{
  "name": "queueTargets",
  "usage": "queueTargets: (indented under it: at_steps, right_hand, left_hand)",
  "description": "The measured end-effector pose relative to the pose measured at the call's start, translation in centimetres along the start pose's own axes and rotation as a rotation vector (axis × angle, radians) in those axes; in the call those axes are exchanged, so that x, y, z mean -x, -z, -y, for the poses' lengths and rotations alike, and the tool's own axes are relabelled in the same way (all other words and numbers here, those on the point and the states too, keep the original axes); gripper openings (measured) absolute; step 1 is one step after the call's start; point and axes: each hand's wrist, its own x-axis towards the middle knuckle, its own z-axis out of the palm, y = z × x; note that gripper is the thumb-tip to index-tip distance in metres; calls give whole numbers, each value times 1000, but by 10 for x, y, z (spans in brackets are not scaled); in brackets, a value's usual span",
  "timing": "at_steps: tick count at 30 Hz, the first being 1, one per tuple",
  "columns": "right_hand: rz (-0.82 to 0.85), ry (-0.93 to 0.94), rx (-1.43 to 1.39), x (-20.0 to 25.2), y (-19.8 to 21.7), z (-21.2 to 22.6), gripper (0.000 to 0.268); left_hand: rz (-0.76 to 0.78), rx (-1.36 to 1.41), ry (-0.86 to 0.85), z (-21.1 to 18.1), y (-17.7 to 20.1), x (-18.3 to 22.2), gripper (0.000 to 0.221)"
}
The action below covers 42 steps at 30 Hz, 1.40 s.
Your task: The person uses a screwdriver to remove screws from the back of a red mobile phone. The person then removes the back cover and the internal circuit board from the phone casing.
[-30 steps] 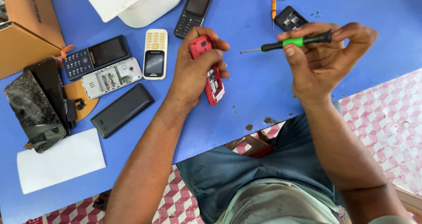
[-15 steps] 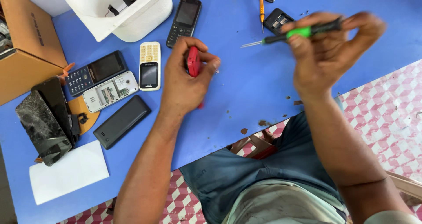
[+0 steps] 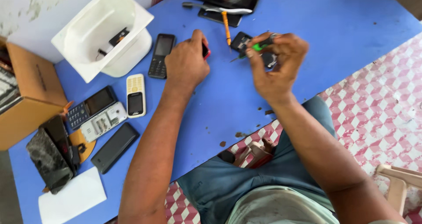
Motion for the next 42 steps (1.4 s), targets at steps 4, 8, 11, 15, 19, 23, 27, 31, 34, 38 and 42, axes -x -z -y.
queueTargets:
  at_steps: [4,8,11,15,19,23,27,31,34,38,42]
  right_hand:
    - [26,6,-9,-3,-1,2,57]
    - [45,0,-22,-2,-3,3,57]
    - [61,-42,-73,-1,2,3,57]
    - [98,-103,-187,2,0,2,58]
    - [75,-191,-283,8,4,1,57]
    - [-1,-100,-336,8,3,12,64]
    - [-102,80,-341,9,8,41,71]
    - [21,131,-190,-4,15,65,64]
    - [115,151,-101,-16,13,79,59]
    - [218,163,-22,-27,10,98,52]
    - [289,171,22,-30,8,108,45]
  left_hand:
    - [11,58,10,4,-3,2,30]
    - [23,277,149,5,22,16,34]
    - [-12,891,124,8,39,44,51]
    - [91,1707,3,23,27,81,81]
    - [174,1986,-90,35,3,89,100]
    - [188,1948,-143,33,5,94,104]
    - [237,2017,-162,25,14,104,105]
    - [262,2037,-206,18,17,108,105]
    - [288,2045,-214,14,20,109,106]
    - [307,2076,-201,12,21,110,107]
    - [289,2087,-197,11,20,112,105]
